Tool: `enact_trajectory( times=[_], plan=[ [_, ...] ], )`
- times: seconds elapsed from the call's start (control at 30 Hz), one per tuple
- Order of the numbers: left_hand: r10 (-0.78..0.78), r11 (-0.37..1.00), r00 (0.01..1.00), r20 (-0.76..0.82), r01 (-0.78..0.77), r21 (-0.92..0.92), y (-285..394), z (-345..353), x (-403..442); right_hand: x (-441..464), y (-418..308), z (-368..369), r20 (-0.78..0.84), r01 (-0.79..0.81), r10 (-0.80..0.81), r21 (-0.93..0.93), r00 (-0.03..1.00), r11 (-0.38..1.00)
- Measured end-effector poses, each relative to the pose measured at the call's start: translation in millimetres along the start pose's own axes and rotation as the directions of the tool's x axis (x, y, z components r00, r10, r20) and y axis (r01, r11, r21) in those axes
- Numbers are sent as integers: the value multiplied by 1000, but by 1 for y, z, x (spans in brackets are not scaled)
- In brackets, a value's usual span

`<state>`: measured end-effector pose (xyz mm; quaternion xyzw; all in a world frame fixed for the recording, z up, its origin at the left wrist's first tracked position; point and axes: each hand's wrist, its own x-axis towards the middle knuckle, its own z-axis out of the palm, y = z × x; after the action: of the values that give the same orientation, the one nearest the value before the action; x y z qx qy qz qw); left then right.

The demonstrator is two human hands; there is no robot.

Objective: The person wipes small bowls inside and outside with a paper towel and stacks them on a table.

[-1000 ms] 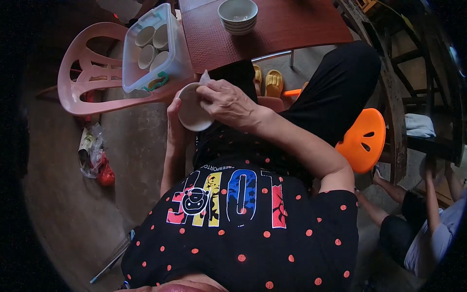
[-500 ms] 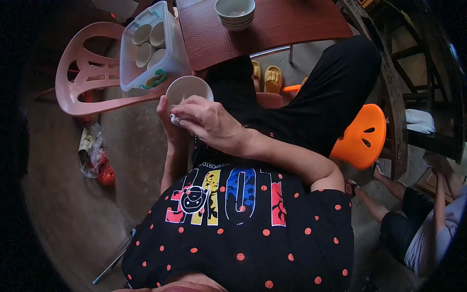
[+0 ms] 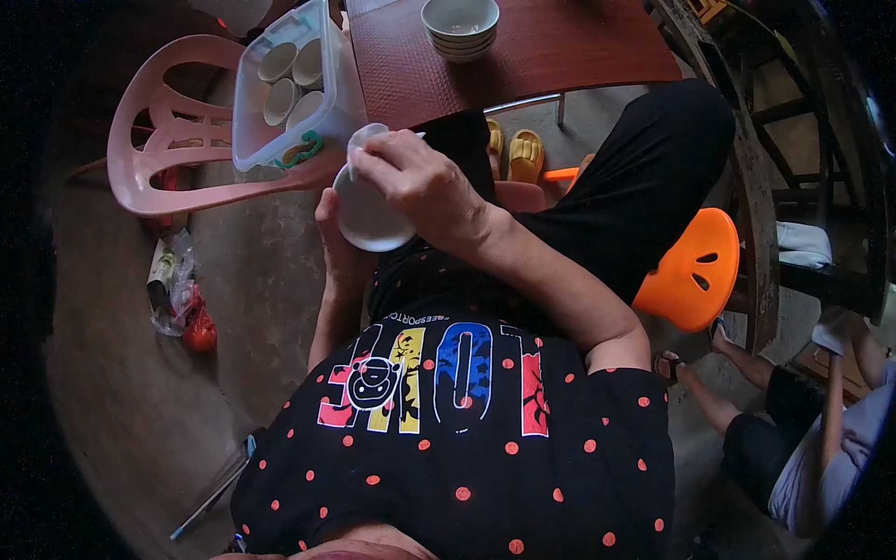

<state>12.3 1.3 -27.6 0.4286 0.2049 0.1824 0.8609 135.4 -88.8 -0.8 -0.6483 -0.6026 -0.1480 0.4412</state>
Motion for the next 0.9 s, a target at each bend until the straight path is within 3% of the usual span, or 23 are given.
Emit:
enact_trajectory(
  times=[0.07,0.1,0.17,0.2,0.27,0.3,0.37,0.43,0.5,0.53,0.6,0.67,0.7,0.73,0.8,0.87,0.9],
  plan=[
    [-16,999,1000,15,17,-43,0,1,0,8,-5,-4,19,173,-176,99,984,980],
    [40,977,998,41,-48,209,-1,-4,0,10,-3,-6,17,176,-178,96,984,980],
    [126,737,983,132,-182,651,-1,-10,1,12,4,-11,92,198,-200,28,975,980],
    [-10,993,997,80,0,115,3,-2,1,9,8,-14,159,100,-106,43,982,994],
    [81,974,995,52,-90,209,9,3,-1,-3,11,-12,202,-140,143,-32,969,990],
    [167,938,986,26,-167,303,10,5,-1,-6,11,-15,214,-283,264,66,941,957],
    [213,930,977,17,-208,304,8,6,0,-12,10,-24,419,-601,482,218,769,769],
    [201,909,978,50,-205,362,6,3,2,-13,10,-26,460,-653,525,175,716,737],
    [113,882,984,135,-162,442,8,3,4,-12,11,-19,172,-195,192,-1,966,981],
    [102,889,988,120,-145,434,3,5,3,-8,10,-18,133,-49,50,-12,990,999],
    [74,899,988,136,-125,421,3,6,2,-3,11,-19,225,124,-105,-75,969,989],
    [68,867,988,140,-128,481,10,5,0,-7,14,-14,214,121,-113,-22,970,992],
    [71,870,987,142,-131,476,12,7,0,-14,11,-10,261,-193,178,33,949,981],
    [133,845,983,125,-178,505,14,9,-1,-21,10,-3,321,-490,446,71,836,869],
    [196,815,976,99,-218,536,14,11,-3,-29,10,5,314,-575,512,151,799,804],
    [236,790,967,96,-248,561,6,4,-1,-32,8,5,521,-800,636,175,570,574],
    [270,761,958,99,-275,588,5,4,-1,-34,14,6,623,-809,559,220,547,546]
  ],
)
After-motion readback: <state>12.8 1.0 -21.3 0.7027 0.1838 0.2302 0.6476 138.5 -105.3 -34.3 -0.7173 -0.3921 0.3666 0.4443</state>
